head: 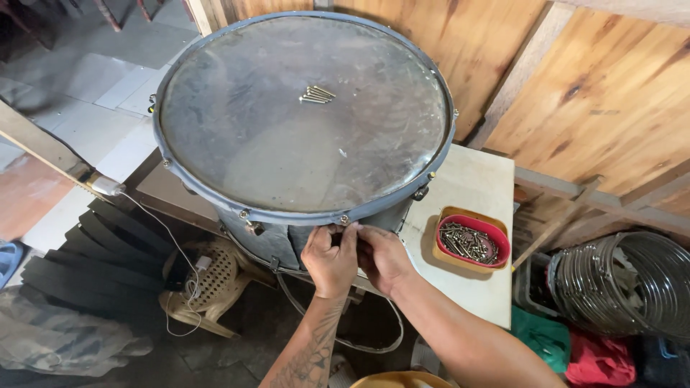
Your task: The person assembles a large drum by hand-tightening tension rods into the lugs around the drum shell. They repeatedly reach into a red container to retrieve additional rods and secure the drumhead to the shell.
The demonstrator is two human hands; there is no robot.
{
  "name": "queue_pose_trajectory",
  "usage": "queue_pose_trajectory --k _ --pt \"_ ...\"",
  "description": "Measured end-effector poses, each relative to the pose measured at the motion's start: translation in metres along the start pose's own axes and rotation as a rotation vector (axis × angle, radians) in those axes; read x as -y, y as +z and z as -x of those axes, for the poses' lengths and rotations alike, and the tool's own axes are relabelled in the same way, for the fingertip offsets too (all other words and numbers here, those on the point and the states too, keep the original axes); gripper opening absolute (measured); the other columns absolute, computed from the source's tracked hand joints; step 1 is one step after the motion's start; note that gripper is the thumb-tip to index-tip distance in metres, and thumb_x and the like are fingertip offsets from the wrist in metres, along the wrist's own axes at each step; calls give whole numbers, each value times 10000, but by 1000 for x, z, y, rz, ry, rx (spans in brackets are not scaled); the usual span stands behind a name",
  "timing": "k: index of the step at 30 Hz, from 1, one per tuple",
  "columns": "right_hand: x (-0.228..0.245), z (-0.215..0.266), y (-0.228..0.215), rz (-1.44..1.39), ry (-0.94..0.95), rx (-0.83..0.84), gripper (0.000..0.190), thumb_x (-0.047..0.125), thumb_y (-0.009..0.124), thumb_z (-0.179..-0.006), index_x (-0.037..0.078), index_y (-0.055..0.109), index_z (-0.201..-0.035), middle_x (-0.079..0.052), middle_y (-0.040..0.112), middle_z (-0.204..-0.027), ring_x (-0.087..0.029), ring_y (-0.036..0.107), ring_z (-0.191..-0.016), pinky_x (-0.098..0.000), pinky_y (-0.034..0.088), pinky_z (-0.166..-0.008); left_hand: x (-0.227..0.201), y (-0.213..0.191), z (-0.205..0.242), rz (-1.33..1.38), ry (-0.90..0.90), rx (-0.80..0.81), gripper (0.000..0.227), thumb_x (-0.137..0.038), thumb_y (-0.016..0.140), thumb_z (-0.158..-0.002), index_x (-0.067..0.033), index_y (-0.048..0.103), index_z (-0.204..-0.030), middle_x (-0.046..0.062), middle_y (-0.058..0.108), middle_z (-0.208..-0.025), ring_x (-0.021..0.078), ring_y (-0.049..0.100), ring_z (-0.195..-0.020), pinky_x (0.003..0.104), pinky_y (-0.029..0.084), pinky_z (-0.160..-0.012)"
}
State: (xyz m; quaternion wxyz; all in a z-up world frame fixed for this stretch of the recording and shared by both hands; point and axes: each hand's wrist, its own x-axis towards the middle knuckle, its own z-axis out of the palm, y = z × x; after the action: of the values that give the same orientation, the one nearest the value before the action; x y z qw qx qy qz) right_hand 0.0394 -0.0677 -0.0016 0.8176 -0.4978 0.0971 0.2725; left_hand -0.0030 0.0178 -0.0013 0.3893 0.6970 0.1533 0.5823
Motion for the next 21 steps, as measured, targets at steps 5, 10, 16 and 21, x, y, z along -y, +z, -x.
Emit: queue_pose_trajectory --k 5,10,16,21 --pt "16 -6 -21 -11 -8 -77 143 128 697 -890 52 695 -768 -64 465 -603 -190 461 -540 -297 364 -473 -7 21 13 -31 6 36 290 -249 924 -761 -92 688 -702 69 650 -636 323 709 -628 366 563 -561" --pt "48 4 -33 -53 21 -153 122 145 659 -871 116 607 -765 -3 452 -649 -158 467 -578 -274 345 -498 -17 47 34 -63 53 73 327 -325 926 -766 -109 691 -694 53 624 -608 297 693 -590 350 564 -540" --pt "67 -11 -71 -122 14 -174 75 211 654 -848 146 622 -828 31 485 -705 -118 502 -625 -233 349 -529 -30 78 50 -88 122 103 322 -351 912 -775 -110 708 -715 46 628 -598 275 687 -589 339 571 -542" --pt "80 -28 -104 -173 29 -109 108 247 640 -818 140 648 -829 5 533 -685 -126 479 -596 -242 337 -518 -44 102 59 -69 131 122 310 -303 914 -777 -88 703 -702 37 634 -567 266 673 -562 331 571 -537"
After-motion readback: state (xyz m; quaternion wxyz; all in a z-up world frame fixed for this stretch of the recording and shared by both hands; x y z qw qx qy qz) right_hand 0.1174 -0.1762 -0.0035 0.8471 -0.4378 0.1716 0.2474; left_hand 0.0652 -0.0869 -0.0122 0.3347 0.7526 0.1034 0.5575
